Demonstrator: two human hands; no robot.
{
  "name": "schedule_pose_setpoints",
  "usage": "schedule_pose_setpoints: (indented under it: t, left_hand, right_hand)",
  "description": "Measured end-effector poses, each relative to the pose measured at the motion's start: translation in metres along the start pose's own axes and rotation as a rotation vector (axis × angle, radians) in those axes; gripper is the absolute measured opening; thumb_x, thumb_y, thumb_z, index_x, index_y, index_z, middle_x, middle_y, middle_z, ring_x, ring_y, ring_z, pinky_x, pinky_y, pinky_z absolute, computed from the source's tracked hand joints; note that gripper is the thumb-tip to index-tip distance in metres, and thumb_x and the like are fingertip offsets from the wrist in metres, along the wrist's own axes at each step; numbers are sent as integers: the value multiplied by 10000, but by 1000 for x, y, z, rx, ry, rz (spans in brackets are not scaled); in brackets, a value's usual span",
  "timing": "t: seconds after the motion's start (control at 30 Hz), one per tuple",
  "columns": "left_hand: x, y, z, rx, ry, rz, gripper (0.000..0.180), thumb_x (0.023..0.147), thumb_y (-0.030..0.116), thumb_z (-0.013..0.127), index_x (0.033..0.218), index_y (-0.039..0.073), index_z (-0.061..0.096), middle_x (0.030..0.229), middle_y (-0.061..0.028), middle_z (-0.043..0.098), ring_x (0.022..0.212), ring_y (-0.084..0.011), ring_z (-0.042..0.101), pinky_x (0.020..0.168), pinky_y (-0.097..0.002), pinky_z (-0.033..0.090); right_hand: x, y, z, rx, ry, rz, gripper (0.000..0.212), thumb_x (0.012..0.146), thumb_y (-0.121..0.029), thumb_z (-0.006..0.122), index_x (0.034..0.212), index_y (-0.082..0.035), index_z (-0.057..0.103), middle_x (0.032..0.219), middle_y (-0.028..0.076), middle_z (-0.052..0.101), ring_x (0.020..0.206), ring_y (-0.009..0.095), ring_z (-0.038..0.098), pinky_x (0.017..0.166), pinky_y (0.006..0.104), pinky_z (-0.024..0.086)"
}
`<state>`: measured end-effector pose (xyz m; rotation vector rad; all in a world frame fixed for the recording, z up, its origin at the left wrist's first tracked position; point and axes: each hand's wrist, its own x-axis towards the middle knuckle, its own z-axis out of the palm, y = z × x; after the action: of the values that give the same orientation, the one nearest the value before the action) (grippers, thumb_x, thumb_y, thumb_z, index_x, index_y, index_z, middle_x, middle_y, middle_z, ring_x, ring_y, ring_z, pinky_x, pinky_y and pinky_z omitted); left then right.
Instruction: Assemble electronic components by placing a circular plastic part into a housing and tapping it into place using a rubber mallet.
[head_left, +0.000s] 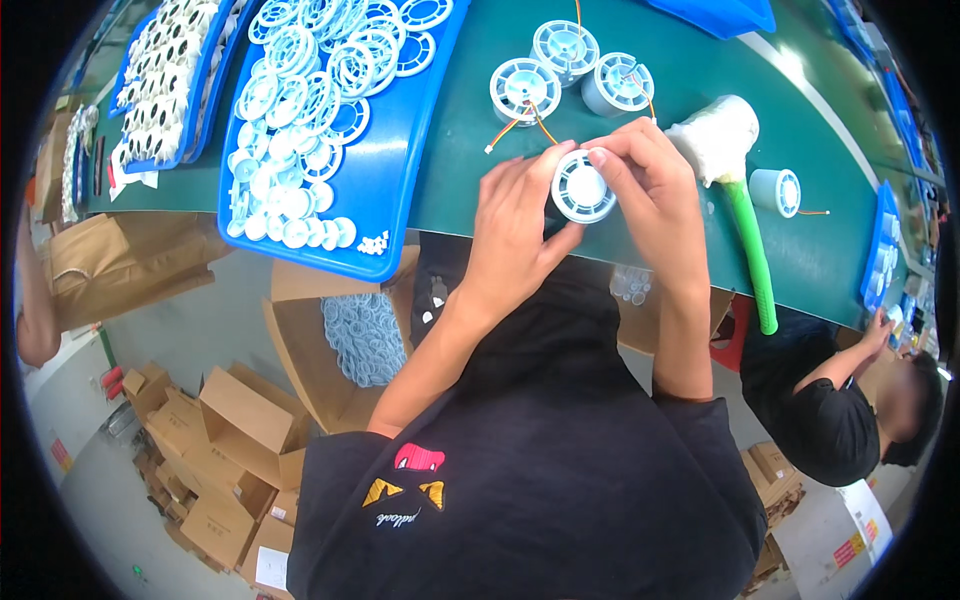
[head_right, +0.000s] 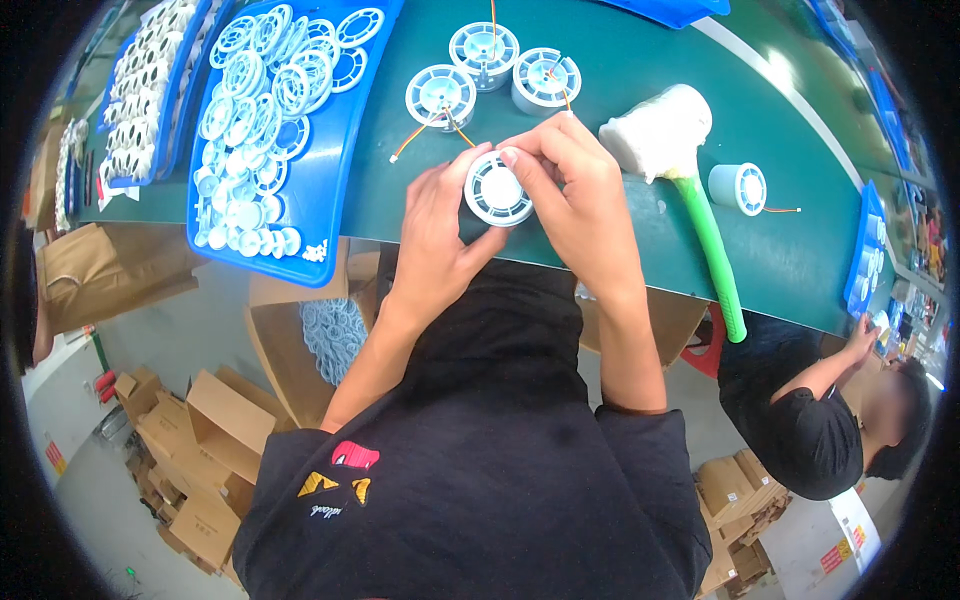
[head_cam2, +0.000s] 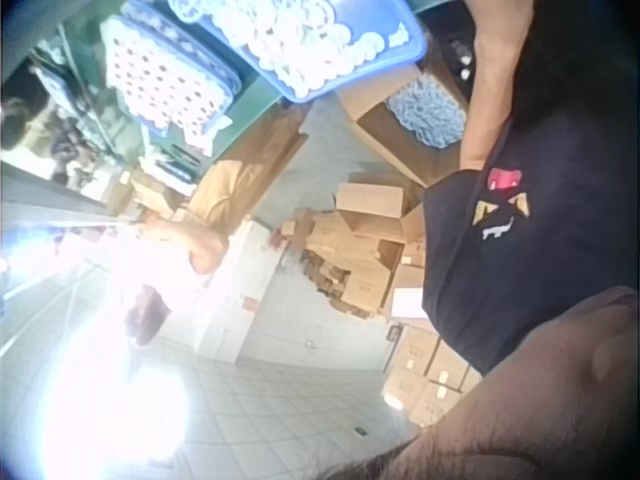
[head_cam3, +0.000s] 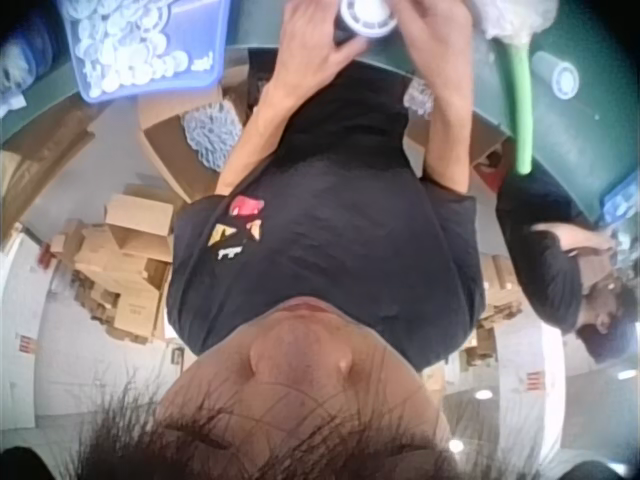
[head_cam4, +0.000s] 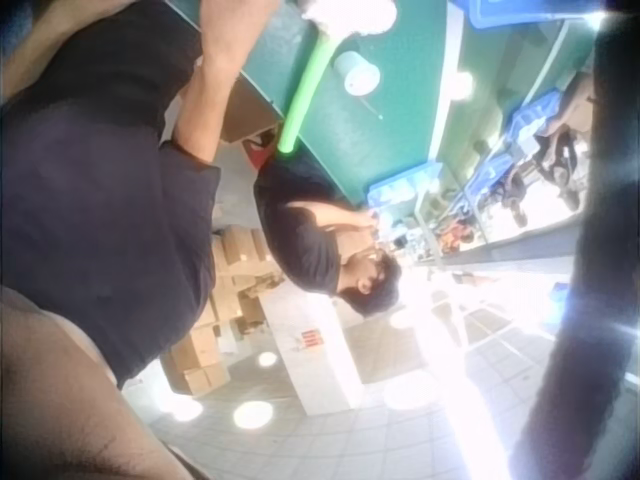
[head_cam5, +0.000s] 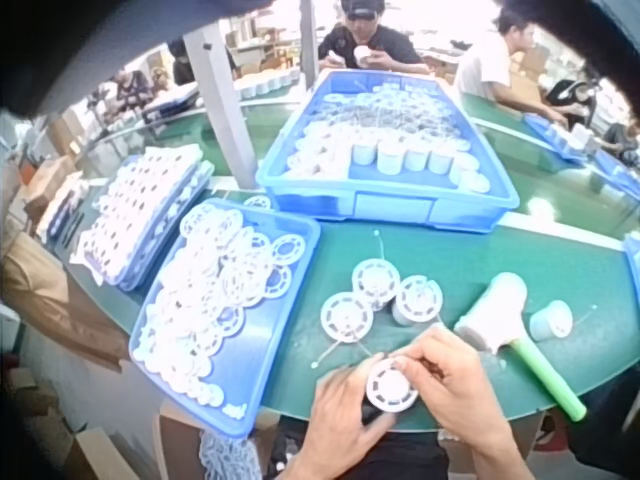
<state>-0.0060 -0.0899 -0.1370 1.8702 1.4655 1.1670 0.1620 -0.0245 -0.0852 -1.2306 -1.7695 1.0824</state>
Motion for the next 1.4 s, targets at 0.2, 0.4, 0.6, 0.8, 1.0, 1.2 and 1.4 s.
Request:
schedule_pose_setpoints:
  t: [0.2, 0.4, 0.6, 0.8, 1.0, 1.2, 1.4]
  left_hand:
    - [0, -2, 1, -11, -23, -12, 776, 787, 125, 854, 1488, 62, 528, 1387, -164, 655, 1270, -404, 586, 1141, -491, 399]
    - [1, 2, 3, -14, 15, -20, 765, 792, 109, 844, 1486, 69, 524, 1382, -170, 647, 1261, -403, 609, 1114, -491, 442]
    - [-1, -1, 2, -82, -1, -19, 766, 798, 96, 837, 1493, 66, 516, 1385, -178, 636, 1263, -410, 621, 1073, -480, 491]
    - [0, -1, 2, -71, -5, -2, 773, 799, 85, 837, 1505, 73, 524, 1363, -184, 642, 1247, -411, 627, 1060, -480, 498]
    - [0, 1, 2, -71, -7, -15, 780, 807, 69, 822, 1521, 71, 509, 1339, -193, 643, 1225, -426, 621, 1048, -506, 503]
    - [-1, 2, 3, -57, -5, -15, 797, 797, 79, 832, 1522, 54, 502, 1358, -200, 647, 1251, -441, 611, 1077, -522, 482]
    - [-3, 7, 7, -64, 31, 7, 807, 825, 143, 861, 1527, 37, 478, 1410, -209, 619, 1273, -436, 608, 1093, -516, 470]
  right_hand:
    - [0, 5, -1, 88, -13, 48, 105, 1004, -56, 717, 1038, 41, 738, 935, 45, 605, 811, 110, 575, 701, 260, 464]
    - [-3, 7, 1, 139, -19, 49, 96, 1012, -43, 706, 1040, 46, 732, 959, 44, 608, 850, 106, 588, 738, 257, 477]
    - [-3, 9, -5, 138, -51, 7, 107, 1018, -50, 705, 1055, 47, 727, 967, 46, 620, 881, 102, 608, 768, 253, 484]
    - [-2, 10, -9, 211, -57, 204, 132, 1028, -82, 706, 1057, 43, 737, 939, 35, 631, 862, 84, 607, 763, 248, 483]
    - [-9, 13, -1, 134, 23, 67, 118, 1015, -65, 716, 1053, 42, 749, 950, 41, 634, 832, 90, 608, 725, 248, 482]
    - [-10, 11, 3, 77, 72, 6, 111, 992, -45, 734, 1064, 33, 763, 966, 62, 645, 799, 113, 613, 680, 258, 484]
    - [-12, 10, 6, -6, 117, -32, 108, 976, -40, 743, 1057, 25, 771, 941, 73, 654, 786, 133, 627, 672, 265, 490]
